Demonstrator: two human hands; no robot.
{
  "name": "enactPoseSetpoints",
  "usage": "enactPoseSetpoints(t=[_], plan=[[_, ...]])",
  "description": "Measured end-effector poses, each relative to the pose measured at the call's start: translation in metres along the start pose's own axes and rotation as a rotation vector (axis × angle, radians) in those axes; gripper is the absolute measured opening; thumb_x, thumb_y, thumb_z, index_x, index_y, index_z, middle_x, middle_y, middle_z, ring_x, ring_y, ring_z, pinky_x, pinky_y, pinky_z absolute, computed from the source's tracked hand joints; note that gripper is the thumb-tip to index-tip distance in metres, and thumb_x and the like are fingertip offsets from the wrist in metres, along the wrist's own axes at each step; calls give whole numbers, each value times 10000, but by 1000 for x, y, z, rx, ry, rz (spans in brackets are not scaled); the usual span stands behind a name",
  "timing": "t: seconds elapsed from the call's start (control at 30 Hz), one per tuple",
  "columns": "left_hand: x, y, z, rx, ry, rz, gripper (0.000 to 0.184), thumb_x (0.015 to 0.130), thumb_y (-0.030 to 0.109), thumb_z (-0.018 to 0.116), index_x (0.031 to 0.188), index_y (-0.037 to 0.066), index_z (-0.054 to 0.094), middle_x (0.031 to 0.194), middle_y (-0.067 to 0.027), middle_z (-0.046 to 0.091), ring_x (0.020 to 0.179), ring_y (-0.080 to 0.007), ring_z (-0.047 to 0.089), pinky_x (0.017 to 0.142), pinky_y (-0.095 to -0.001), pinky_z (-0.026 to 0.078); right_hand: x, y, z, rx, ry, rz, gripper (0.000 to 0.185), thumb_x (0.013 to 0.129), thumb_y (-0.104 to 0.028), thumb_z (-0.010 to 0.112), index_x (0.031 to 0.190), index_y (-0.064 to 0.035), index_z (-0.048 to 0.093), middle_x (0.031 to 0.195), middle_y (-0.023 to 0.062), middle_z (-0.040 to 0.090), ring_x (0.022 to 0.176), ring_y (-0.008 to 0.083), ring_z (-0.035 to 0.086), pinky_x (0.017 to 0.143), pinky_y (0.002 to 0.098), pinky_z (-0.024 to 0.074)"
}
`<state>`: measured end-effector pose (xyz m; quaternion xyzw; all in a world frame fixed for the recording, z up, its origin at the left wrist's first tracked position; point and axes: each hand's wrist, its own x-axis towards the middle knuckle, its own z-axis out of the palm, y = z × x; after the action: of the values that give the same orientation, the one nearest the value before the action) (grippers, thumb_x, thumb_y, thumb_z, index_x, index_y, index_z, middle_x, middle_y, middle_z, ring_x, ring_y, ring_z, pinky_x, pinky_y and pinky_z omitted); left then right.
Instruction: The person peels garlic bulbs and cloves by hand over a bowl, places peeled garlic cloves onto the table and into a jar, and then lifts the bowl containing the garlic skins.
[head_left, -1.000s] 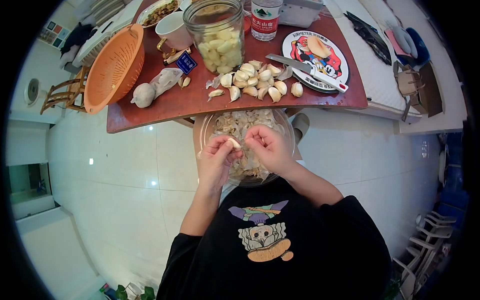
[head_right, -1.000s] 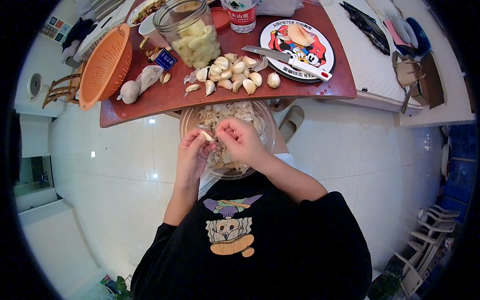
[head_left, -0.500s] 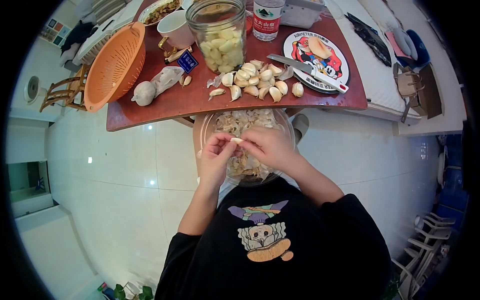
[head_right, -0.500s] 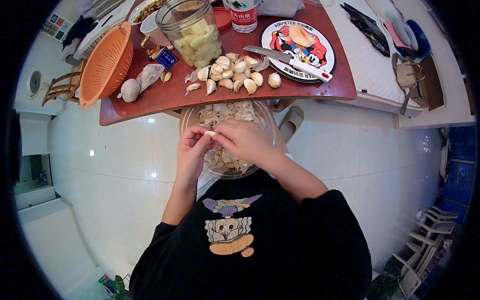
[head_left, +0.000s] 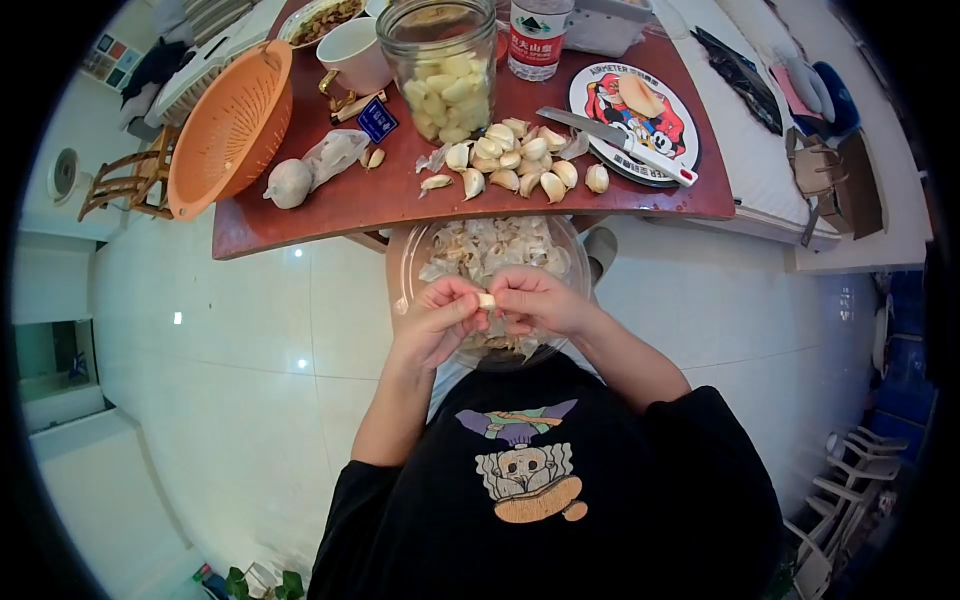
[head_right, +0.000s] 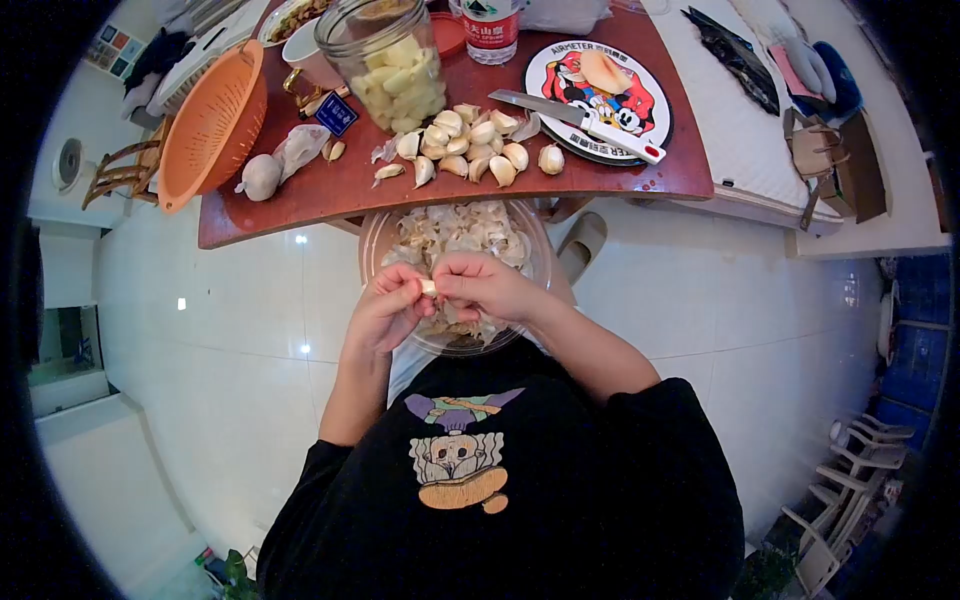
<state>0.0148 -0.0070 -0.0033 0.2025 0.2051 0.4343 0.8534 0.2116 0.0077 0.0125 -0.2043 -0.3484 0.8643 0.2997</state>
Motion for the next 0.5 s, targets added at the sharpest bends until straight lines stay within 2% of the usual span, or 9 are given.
enactPoseSetpoints(t=[0.07,0.17,0.27,0.37,0.47,0.5], plan=[[2,-3,0,-33,0,26,90,883,72,591,945,8,582,887,-123,644,743,-184,649,682,-293,546,3,10,-3,189,35,-10,129,949,-175,506,884,-65,528,759,-22,510,566,35,409,462,190,328],[4,-3,-2,-73,29,49,115,885,79,592,971,2,591,906,-121,645,752,-181,648,697,-292,546,5,13,-5,277,37,-48,127,958,-181,487,900,-71,516,789,-6,526,535,55,377,469,201,319],[3,-3,2,-14,126,112,136,889,79,588,999,0,596,917,-112,647,769,-172,642,712,-287,545,6,6,2,-76,237,-117,140,945,-191,517,879,-70,543,752,-17,533,541,57,406,460,216,320],[2,1,7,205,246,222,136,887,54,583,1013,6,601,924,-99,650,791,-162,636,722,-276,539,5,4,-5,-672,320,-260,161,900,-224,592,843,-76,567,686,-29,522,528,71,436,453,257,331],[1,3,11,463,330,321,142,870,5,585,1010,8,607,943,-92,649,813,-158,634,742,-262,527,2,-6,-5,-1414,441,-289,184,841,-250,665,830,-85,584,643,-35,494,541,72,450,478,271,349],[0,4,13,547,352,351,148,862,-14,587,1008,8,608,951,-92,648,820,-158,634,752,-258,522,2,-8,-3,-1400,446,-280,187,829,-252,677,841,-89,586,651,-32,495,552,71,450,491,267,354]])
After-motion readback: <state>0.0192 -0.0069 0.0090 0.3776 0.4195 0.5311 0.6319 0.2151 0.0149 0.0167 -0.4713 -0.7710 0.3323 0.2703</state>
